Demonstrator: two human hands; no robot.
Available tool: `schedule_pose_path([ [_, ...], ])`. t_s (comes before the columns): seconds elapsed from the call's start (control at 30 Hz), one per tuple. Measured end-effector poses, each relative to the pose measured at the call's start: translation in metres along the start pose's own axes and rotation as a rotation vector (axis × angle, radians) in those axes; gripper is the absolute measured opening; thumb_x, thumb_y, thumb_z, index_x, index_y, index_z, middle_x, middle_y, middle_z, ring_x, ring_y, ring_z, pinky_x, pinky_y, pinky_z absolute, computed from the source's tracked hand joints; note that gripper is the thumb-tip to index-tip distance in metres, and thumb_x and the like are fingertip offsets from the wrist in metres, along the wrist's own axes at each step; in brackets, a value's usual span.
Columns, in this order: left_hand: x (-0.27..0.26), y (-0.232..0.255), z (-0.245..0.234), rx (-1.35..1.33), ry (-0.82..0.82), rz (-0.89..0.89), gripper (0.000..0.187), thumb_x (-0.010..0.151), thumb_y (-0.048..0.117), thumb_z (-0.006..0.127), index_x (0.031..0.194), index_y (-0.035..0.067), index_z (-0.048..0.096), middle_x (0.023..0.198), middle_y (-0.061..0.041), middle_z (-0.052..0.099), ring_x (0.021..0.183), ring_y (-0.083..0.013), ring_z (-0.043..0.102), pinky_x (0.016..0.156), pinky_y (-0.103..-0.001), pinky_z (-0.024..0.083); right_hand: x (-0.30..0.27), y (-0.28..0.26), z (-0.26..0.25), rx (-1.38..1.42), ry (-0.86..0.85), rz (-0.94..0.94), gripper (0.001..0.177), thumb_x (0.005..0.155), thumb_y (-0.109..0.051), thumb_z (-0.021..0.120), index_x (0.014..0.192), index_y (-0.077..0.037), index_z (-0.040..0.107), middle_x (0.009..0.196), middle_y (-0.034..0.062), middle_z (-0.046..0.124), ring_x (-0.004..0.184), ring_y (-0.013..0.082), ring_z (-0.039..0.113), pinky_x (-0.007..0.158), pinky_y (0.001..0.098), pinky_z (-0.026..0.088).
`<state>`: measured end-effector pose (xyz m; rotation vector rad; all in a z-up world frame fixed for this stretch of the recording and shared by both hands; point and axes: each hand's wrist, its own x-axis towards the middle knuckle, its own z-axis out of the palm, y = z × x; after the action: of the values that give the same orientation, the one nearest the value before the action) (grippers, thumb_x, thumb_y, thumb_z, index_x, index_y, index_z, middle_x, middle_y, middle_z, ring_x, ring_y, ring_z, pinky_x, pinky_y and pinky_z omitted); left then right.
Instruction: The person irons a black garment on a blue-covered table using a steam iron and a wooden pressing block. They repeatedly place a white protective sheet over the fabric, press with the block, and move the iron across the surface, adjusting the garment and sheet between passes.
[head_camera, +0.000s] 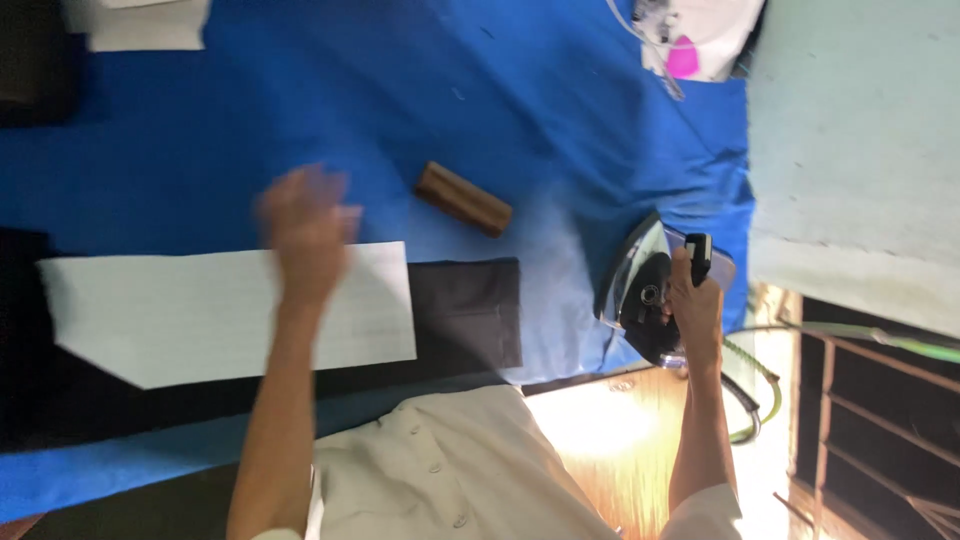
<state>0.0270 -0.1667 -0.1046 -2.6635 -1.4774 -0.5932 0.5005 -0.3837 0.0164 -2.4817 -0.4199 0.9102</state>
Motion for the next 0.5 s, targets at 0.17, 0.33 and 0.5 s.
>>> schedule_pose_path([
  [0.17, -0.151, -0.11, -0.064, 0.038, 0.159, -0.64, 0.027, 0.11, 0.006, 0.067, 0.13, -0.011, 0.062, 0.145, -0.038, 0.04, 0.128, -0.0557, 0.049, 0.104, -0.064, 0.043, -0.021, -0.038, 0.013, -0.07, 0.013, 0.017, 0.07, 0.105, -0.07, 0.046, 0.068, -0.011, 0.054, 0.055, 0.004, 0.051, 0.047, 0.0161, 0.05, 0.048, 0.0298, 0.042],
  [0.33, -0.194, -0.131, -0.08, 0.252, 0.073, -0.708, 0.074, 0.119, 0.05, 0.056, 0.132, -0.022, 0.066, 0.139, -0.049, 0.048, 0.126, -0.0639, 0.04, 0.102, -0.071, 0.033, -0.024, -0.013, 0.043, -0.33, 0.469, -0.523, 0.068, 0.101, -0.066, 0.058, 0.122, -0.005, 0.038, 0.112, 0.0212, 0.047, 0.099, 0.0358, 0.04, 0.08, 0.0598, 0.042],
  [0.5, -0.173, -0.179, -0.071, 0.237, -0.135, -0.589, 0.017, 0.107, 0.021, 0.069, 0.094, 0.012, 0.072, 0.074, -0.007, 0.067, 0.064, -0.0286, 0.065, 0.048, -0.043, 0.045, -0.092, -0.037, 0.128, -0.26, 0.253, -1.033, 0.01, 0.098, -0.01, 0.076, 0.105, -0.01, 0.069, 0.105, 0.0081, 0.067, 0.106, 0.0304, 0.061, 0.1, 0.0392, 0.046],
])
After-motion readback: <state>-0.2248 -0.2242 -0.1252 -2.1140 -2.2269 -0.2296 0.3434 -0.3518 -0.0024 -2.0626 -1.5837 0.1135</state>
